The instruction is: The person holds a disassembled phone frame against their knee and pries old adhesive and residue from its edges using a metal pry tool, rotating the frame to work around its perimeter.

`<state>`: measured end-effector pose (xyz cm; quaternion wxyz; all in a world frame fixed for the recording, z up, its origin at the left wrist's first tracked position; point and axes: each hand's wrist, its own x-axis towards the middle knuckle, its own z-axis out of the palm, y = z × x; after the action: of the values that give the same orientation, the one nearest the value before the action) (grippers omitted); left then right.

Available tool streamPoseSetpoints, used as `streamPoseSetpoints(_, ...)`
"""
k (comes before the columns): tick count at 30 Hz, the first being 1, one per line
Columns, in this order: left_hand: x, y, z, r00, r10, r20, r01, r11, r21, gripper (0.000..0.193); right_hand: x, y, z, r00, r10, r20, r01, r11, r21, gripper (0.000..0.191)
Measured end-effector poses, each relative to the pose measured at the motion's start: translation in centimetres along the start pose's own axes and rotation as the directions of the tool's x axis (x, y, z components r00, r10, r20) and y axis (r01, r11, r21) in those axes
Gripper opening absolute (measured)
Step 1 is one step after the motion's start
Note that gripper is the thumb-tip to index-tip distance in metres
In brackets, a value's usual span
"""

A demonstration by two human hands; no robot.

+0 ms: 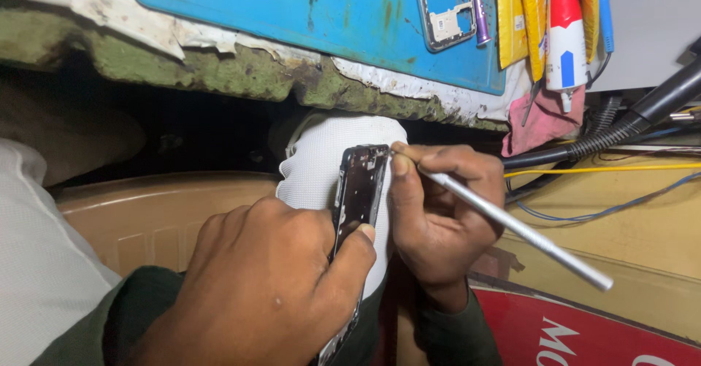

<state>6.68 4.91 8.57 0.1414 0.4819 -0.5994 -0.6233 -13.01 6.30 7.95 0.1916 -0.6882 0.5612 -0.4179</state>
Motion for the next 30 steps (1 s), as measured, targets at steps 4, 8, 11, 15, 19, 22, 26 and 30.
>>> streamPoseSetpoints(4,0.1,-0.5,0.4,0.999,0.018,-0.028,-0.018,1.000,-0.005,0.044,0.1,0.5,0.2,1.000,0.015,-0.019,-0.014,0.996,0.086,0.027)
streamPoseSetpoints(8,0.0,-1.2,0.8,0.997,0.044,-0.060,-0.044,0.999,-0.014,0.042,-0.8,1.0,-0.7,1.000,-0.005,0.006,0.004,0.998,0.063,0.027)
streamPoseSetpoints(11,0.0,-1.0,0.2,0.999,0.036,-0.040,-0.036,0.999,0.005,0.041,-1.9,1.2,-2.3,0.997,0.059,0.050,-0.068,0.973,0.220,0.026)
streamPoseSetpoints(15,-0.1,-0.7,-2.0,0.991,-0.127,0.040,0.119,0.980,0.163,0.046,-3.4,1.9,-3.6,0.994,0.045,-0.098,-0.005,0.927,0.374,0.026)
streamPoseSetpoints(19,-0.4,-2.5,-3.8,0.912,-0.382,0.152,0.337,0.906,0.254,0.053,-4.3,2.9,-3.3,0.947,-0.307,-0.096,0.320,0.925,0.205,0.032)
streamPoseSetpoints(22,-1.2,-4.5,-4.0,0.998,0.054,0.031,-0.055,0.998,0.029,0.041,-4.8,2.9,-3.0,0.989,-0.073,0.125,0.080,0.995,-0.056,0.030)
streamPoseSetpoints(26,-3.2,-6.0,-4.4,0.925,0.313,-0.215,-0.350,0.922,-0.163,0.017,-5.0,1.6,-2.9,0.554,-0.196,0.809,0.620,0.746,-0.244,0.006)
streamPoseSetpoints(30,-4.7,-6.0,-5.7,0.921,0.279,-0.272,-0.328,0.932,-0.153,0.013,-1.8,0.7,-3.4,0.736,-0.344,0.583,0.484,0.870,-0.098,0.008)
